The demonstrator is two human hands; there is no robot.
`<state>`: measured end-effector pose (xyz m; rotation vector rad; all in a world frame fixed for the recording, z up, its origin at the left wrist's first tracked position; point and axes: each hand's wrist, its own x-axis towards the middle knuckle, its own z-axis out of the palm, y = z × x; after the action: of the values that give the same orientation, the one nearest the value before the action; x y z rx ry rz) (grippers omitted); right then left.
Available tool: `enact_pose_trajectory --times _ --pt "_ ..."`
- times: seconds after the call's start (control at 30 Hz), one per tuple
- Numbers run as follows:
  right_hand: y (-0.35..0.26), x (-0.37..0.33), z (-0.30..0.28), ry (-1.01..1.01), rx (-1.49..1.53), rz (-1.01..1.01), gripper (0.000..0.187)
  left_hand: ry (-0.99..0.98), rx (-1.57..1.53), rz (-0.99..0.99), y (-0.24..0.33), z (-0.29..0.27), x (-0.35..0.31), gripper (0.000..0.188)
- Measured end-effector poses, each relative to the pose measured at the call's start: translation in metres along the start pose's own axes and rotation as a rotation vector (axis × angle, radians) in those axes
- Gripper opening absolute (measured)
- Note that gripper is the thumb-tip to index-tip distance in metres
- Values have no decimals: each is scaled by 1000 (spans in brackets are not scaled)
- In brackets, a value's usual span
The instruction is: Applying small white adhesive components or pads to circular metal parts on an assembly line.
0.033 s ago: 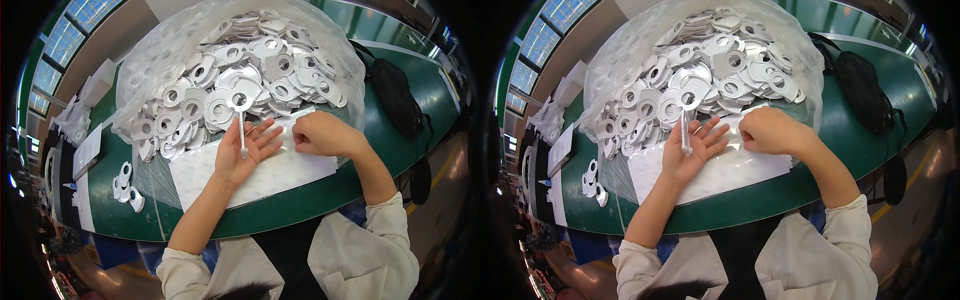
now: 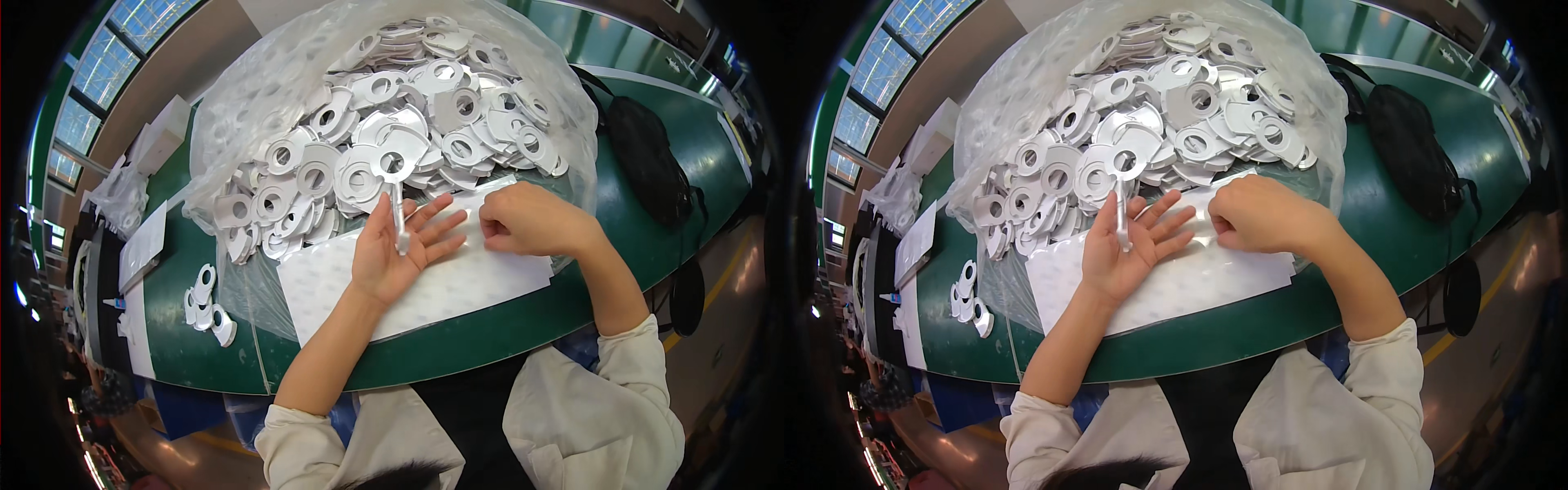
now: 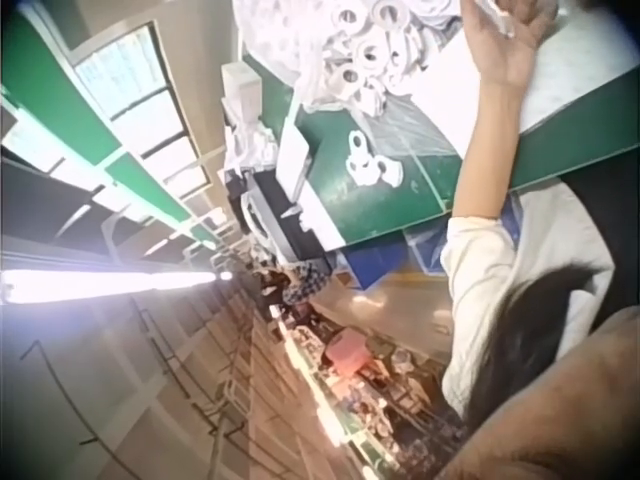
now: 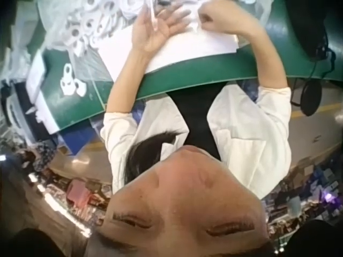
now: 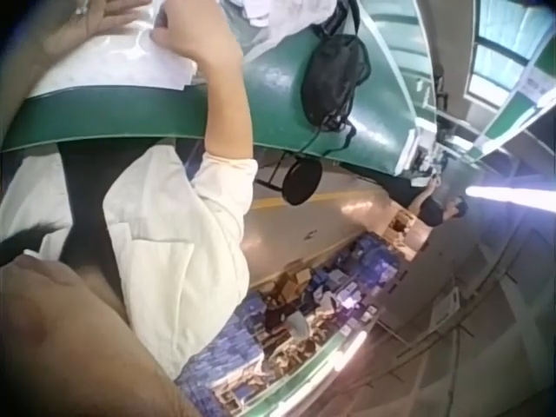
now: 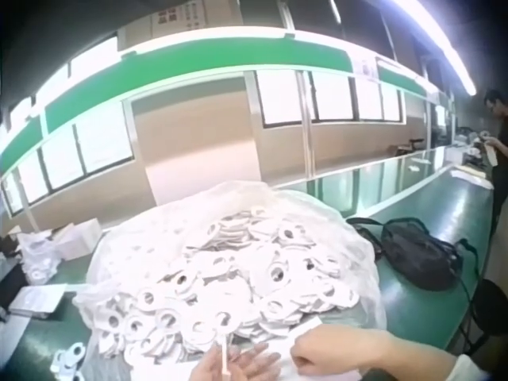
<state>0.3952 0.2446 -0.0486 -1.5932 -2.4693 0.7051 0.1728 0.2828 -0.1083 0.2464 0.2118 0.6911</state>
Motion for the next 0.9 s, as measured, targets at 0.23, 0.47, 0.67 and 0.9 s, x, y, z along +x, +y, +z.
enact_pose_trajectory --times 0.23,0.47,0.67,0.9 --pt "7 -12 -41 -178 511 -220 16 45 165 46 -2 -3 -2 50" --pt "3 10 -22 315 1162 -206 13 210 389 29 -10 5 -2 59" --pt "-9 36 35 404 915 -19 12 159 400 36 -12 1 -1 62" --pt "-8 37 35 239 1021 78 13 158 402 34 -12 2 0 62"
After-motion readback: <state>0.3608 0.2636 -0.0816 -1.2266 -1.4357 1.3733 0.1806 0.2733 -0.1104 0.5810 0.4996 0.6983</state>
